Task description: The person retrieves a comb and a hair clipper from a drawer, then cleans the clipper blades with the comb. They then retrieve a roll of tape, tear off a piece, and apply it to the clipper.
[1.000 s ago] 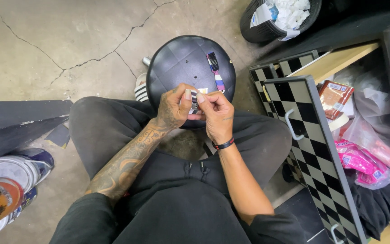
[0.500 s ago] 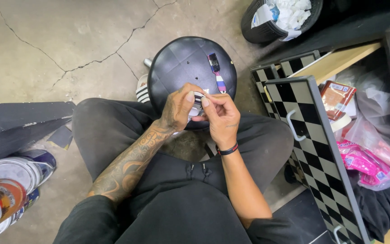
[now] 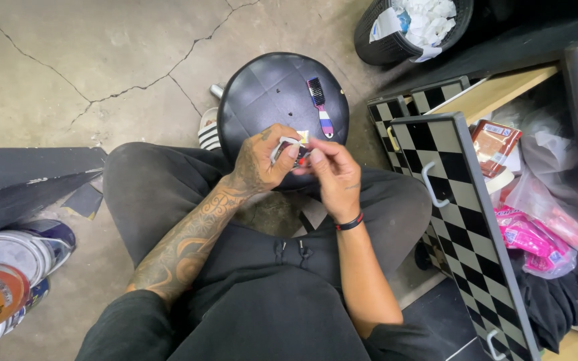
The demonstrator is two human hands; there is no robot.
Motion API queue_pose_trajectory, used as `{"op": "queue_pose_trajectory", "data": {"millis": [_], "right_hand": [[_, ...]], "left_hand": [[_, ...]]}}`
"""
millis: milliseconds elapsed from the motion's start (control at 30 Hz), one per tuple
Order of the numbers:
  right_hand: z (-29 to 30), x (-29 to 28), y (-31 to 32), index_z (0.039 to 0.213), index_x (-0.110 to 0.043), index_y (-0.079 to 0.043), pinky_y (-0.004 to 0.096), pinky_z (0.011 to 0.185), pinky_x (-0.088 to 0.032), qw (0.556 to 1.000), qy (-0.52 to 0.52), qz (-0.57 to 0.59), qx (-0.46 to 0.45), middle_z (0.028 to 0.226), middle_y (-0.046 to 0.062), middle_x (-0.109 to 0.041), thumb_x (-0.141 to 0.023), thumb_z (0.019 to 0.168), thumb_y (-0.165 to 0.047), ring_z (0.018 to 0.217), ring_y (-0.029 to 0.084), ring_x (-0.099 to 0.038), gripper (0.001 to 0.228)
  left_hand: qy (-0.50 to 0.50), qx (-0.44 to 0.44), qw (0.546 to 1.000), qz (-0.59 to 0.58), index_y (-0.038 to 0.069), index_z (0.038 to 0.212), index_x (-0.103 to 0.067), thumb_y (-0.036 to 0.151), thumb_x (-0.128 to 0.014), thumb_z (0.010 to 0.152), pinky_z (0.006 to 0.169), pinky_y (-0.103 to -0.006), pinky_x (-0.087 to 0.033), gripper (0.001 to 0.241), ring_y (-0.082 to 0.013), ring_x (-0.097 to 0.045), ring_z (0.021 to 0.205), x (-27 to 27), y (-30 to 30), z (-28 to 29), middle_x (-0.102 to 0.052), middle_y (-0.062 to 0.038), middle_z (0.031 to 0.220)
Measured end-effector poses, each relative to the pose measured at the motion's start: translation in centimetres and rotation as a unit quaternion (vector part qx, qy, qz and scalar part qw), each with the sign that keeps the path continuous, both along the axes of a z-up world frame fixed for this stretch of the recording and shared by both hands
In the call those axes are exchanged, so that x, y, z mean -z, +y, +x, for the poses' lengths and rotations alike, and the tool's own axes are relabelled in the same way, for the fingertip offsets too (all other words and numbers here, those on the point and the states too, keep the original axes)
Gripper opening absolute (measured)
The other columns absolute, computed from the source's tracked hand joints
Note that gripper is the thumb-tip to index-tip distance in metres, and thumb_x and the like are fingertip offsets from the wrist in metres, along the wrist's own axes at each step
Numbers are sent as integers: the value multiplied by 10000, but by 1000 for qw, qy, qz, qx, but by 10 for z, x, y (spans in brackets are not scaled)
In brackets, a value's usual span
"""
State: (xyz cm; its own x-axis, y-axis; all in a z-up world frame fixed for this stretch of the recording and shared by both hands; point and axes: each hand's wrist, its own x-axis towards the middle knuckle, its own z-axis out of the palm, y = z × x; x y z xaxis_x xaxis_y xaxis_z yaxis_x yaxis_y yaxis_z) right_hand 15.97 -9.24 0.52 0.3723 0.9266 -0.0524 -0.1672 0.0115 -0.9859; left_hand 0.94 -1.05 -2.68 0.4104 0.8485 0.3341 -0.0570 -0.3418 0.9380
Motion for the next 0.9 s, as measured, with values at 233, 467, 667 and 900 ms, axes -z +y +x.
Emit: {"op": "queue_pose_trajectory", "data": {"millis": [233, 467, 667, 900], "right_hand": [[65, 88, 16, 1236, -689, -19, 384, 648, -637, 929, -322, -182, -28, 997, 200, -732, -766, 924, -88, 804, 275, -747, 328], [47, 136, 27, 1246, -635, -49, 414, 758, -646, 848, -446, -274, -83, 1115, 152, -647, -893, 787, -297, 881, 313, -755, 582], [53, 154, 32, 1157, -603, -137, 420, 810, -615, 842, -418, -338, -50, 956, 23, -630, -959, 694, -431, 922, 277, -734, 654], [56, 170, 33, 1040, -610, -136, 327, 736, -591, 880, -335, -335, -39, 892, 37, -695, -952, 688, -232, 848, 227, -740, 501]], "left_hand": [[-8, -50, 999, -7, 112, 1080, -694, 277, -603, 1015, 596, -329, -512, 199, -273, -640, 637, 5, 13, -11, -641, -115, 718], [-44, -74, 995, -49, 116, 1059, -693, 325, -536, 1035, 570, -293, -488, 263, -184, -596, 599, -6, 20, -12, -639, -116, 657], [-79, -37, 988, -128, 84, 1089, -649, 331, -501, 1036, 544, -249, -510, 293, -154, -685, 580, -23, 17, -10, -695, -89, 638], [-57, -18, 976, -207, 91, 1123, -650, 350, -492, 1061, 580, -281, -542, 309, -176, -703, 609, -23, 13, -12, -680, -122, 648]]}}
